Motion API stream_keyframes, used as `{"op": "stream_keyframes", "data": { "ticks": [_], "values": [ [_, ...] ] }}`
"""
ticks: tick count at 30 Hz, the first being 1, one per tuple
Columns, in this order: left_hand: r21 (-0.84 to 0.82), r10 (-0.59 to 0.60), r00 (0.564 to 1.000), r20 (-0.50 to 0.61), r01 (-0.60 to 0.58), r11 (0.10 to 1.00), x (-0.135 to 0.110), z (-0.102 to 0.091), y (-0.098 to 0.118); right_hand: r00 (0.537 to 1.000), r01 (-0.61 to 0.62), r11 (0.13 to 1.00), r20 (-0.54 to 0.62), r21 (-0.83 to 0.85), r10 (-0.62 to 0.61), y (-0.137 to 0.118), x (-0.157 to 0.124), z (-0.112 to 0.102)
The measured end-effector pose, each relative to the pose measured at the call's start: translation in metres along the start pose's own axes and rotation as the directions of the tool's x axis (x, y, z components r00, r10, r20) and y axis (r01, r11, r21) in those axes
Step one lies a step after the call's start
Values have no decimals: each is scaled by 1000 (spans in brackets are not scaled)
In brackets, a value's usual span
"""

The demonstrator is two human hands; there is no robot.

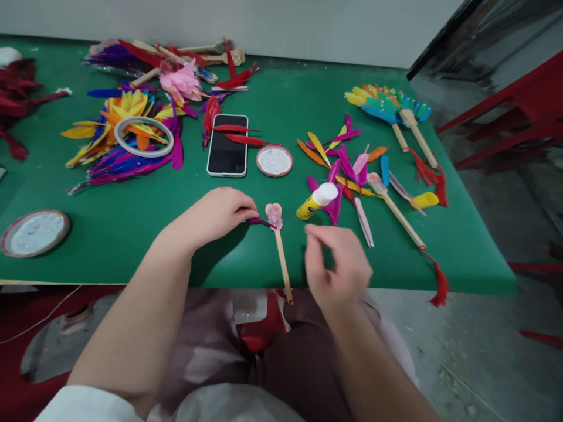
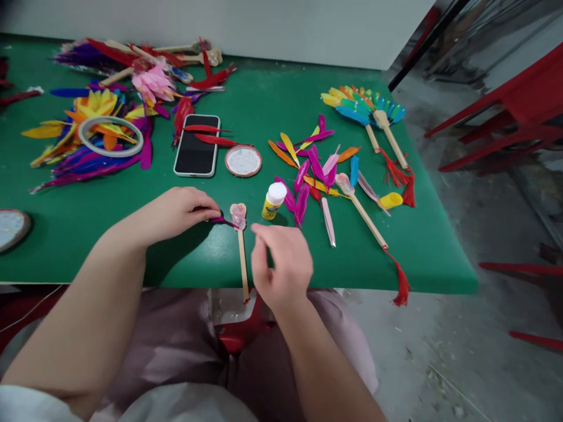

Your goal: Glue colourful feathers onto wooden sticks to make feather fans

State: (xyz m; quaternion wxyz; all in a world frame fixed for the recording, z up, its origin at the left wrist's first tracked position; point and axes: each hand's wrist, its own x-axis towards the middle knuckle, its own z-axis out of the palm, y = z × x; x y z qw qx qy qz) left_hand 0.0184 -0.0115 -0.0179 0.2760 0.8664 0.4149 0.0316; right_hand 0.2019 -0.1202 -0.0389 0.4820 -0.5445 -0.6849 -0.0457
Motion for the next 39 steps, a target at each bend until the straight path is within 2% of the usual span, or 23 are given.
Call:
{"op": "stream_keyframes", "data": {
  "ticks": [3,6,15,22,33,39],
  "values": [
    [10,-9,1000,-5,9,1000,1,0,1,975,79,996,210,-44,-68,0,-2,8],
    [13,-15,1000,0,15,1000,1,0,1,958,95,992,279,-79,-70,3,-1,15],
    [-36,-59,998,23,60,998,2,-2,1,943,145,979,321,-142,-93,6,-1,17],
    [-16,-71,997,-20,71,997,0,-2,3,940,166,971,326,-170,-104,6,0,20],
    [-15,-48,999,-12,48,999,0,-3,3,927,119,982,372,-146,-58,10,-3,20],
    [-61,-100,995,-23,98,993,-5,-8,0,930,132,979,362,-154,-69,10,-2,20]
  ]
}}
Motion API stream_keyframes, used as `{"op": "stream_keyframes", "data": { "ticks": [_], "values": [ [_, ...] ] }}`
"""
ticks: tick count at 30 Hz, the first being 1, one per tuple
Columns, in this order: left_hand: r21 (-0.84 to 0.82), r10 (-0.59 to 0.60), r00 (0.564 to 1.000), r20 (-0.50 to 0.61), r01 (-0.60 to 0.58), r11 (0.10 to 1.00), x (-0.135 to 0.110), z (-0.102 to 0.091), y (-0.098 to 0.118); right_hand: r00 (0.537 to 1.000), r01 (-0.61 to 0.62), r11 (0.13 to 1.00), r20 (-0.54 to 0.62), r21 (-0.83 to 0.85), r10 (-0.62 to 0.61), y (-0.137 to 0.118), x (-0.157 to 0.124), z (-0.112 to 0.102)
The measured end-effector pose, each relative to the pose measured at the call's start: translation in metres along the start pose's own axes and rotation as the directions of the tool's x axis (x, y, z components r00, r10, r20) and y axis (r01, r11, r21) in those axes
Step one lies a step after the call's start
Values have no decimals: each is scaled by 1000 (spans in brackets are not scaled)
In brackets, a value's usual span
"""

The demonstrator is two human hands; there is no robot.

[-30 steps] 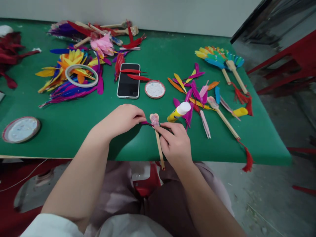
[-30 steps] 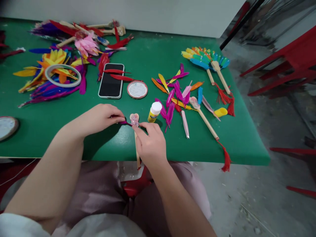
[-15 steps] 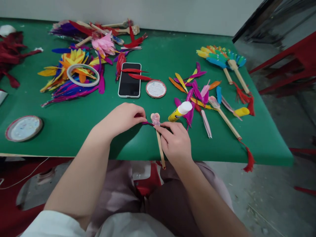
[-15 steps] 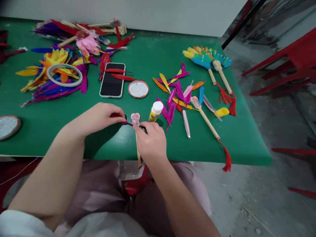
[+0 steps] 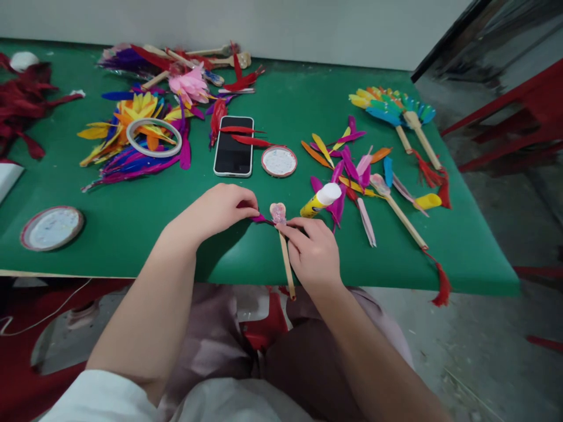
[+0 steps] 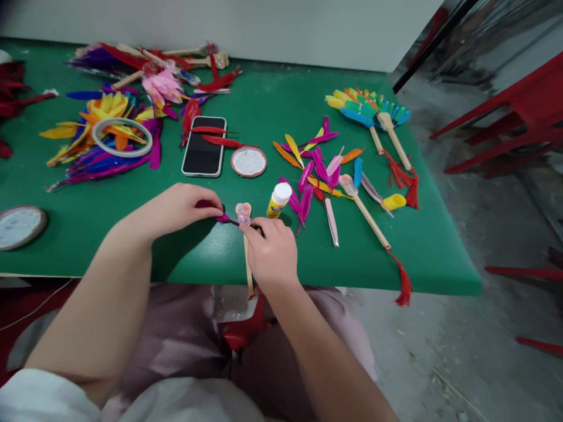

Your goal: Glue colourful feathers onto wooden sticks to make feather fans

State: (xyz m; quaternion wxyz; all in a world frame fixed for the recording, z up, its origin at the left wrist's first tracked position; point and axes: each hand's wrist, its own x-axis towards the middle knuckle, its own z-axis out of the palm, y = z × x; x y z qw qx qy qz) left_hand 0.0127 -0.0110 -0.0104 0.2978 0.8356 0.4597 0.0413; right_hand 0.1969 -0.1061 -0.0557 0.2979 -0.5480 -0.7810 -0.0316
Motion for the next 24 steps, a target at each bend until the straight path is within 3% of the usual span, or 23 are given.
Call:
{"op": "stream_keyframes", "data": {
  "ticks": [8,15,24],
  "values": [
    [-91,-161,972,-173,147,985,-18,-19,-18,999,0,1000,-37,8,0,-1,0,0],
    [-325,-112,991,-73,83,942,-5,0,-4,998,23,999,-52,-25,-24,-4,0,-2],
    [-256,-31,999,-10,28,966,7,10,3,995,82,997,-49,-5,-82,-2,-3,1]
  ]
}}
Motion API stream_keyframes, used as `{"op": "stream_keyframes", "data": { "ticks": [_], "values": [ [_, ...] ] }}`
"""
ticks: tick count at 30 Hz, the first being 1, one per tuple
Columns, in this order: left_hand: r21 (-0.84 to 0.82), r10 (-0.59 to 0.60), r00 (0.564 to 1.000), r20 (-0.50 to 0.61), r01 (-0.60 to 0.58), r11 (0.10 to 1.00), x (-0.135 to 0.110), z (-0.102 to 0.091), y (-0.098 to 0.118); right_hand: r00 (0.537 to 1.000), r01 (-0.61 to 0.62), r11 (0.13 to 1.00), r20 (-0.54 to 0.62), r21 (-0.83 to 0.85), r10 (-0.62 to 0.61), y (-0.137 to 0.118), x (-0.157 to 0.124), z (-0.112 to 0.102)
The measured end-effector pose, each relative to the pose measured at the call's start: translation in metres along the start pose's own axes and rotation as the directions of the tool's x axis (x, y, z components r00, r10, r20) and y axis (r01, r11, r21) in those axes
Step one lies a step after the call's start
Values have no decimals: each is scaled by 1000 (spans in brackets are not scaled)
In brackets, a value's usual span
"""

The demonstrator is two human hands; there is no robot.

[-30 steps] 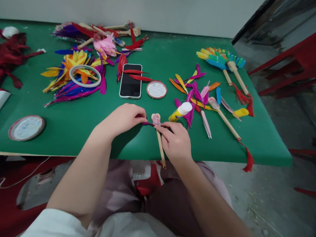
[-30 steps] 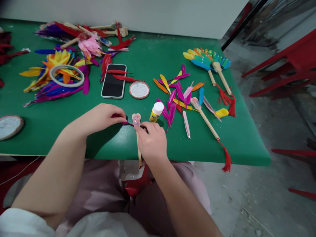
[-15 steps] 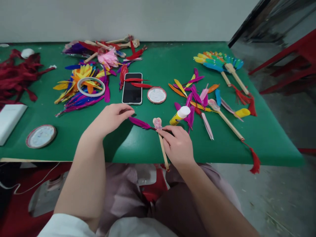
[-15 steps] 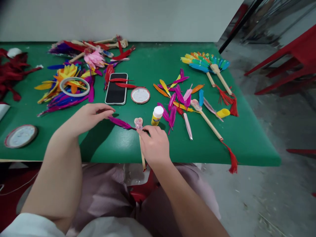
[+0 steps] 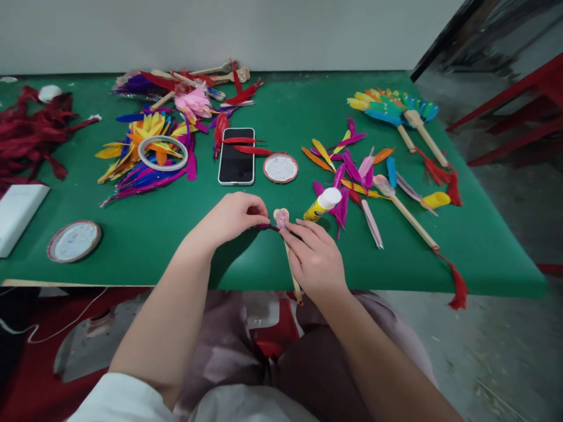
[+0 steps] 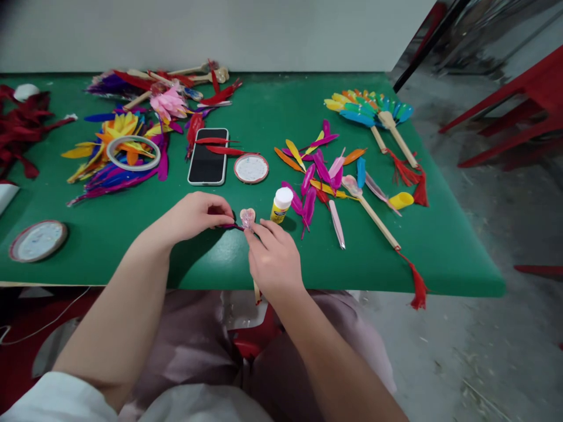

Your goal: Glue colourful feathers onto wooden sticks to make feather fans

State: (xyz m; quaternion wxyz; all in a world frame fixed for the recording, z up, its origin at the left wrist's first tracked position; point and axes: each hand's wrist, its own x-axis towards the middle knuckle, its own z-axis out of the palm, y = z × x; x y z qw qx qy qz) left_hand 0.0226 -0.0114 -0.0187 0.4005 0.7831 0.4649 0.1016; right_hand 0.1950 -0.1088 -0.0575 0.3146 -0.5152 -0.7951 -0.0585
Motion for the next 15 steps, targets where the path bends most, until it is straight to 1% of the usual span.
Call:
{"op": "stream_keyframes", "data": {
  "ticks": [4,9,12,15],
  "values": [
    [-13,-6,1000,23,6,1000,4,-1,0,1000,24,1000,-12,-2,-24,-1,1,1],
    [-44,3,998,66,0,999,10,-1,-2,1000,-20,1000,9,9,20,-2,1,2],
    [-33,12,997,82,-9,999,12,-2,-4,1000,-24,999,14,-23,24,-3,1,3],
    [-27,19,996,82,-17,1000,13,-2,-5,1000,-8,998,-10,-64,7,-5,3,3]
  ]
}}
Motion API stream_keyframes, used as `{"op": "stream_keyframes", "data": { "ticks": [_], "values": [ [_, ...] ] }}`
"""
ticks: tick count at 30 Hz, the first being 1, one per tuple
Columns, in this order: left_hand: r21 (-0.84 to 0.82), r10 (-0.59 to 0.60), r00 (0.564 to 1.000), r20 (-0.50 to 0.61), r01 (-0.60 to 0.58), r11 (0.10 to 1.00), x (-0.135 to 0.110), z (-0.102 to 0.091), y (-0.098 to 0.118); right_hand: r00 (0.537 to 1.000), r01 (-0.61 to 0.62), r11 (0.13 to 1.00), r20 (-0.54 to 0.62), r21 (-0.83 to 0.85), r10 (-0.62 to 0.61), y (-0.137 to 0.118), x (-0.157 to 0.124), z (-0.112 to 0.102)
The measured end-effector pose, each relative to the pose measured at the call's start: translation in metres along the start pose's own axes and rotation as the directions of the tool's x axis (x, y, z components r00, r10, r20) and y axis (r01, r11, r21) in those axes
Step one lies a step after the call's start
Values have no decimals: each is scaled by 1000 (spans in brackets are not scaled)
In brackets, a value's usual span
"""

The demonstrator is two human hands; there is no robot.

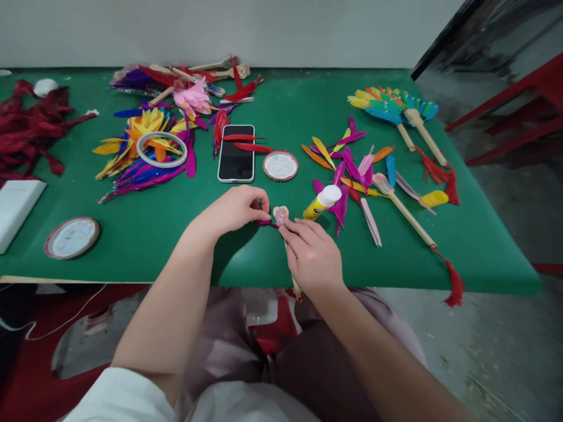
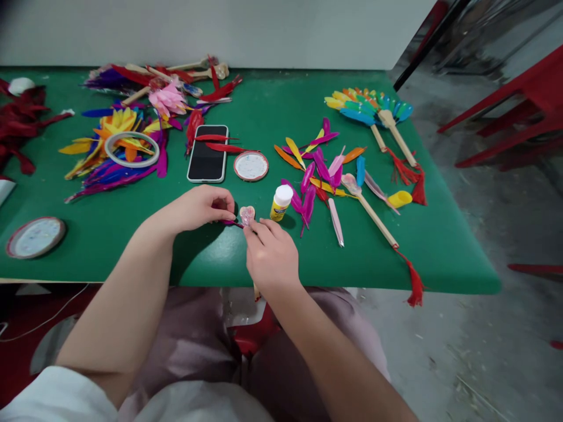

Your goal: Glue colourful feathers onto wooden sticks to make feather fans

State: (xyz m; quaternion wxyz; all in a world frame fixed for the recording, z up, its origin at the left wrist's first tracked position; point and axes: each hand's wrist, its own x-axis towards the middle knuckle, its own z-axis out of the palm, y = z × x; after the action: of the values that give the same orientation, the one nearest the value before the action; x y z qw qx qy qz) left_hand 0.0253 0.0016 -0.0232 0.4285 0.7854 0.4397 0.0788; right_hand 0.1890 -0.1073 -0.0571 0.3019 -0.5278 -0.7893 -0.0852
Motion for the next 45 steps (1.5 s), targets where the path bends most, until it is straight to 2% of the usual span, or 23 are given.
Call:
{"op": "stream_keyframes", "data": {
  "ticks": [5,11,16,26,28,31,34,38,45],
  "values": [
    [-26,-18,1000,-1,18,1000,-2,0,2,999,3,1000,-40,4,-3,-1,3,-1],
    [-23,-64,998,-20,64,998,-6,-3,5,997,-43,992,-60,115,50,1,4,-3],
    [91,-51,992,-119,62,994,-13,-7,8,994,-93,980,-35,177,101,1,3,-5],
    [94,-43,990,-138,56,994,-16,-7,7,990,-135,964,-11,229,141,2,3,-6],
    [116,19,988,-154,-1,993,-18,-8,9,990,-136,963,-15,235,144,2,3,-6],
    [243,213,956,-203,-162,956,-22,-6,13,988,-135,962,-36,238,148,2,3,-5],
    [395,350,924,-151,-268,879,-24,-1,15,988,-127,963,-56,236,144,1,2,-5],
    [476,391,915,-104,-300,827,-23,9,11,986,-133,962,-70,240,153,0,2,-4],
    [505,405,910,-95,-307,807,-17,16,6,985,-132,977,-90,170,149,1,1,-3]
  ]
}}
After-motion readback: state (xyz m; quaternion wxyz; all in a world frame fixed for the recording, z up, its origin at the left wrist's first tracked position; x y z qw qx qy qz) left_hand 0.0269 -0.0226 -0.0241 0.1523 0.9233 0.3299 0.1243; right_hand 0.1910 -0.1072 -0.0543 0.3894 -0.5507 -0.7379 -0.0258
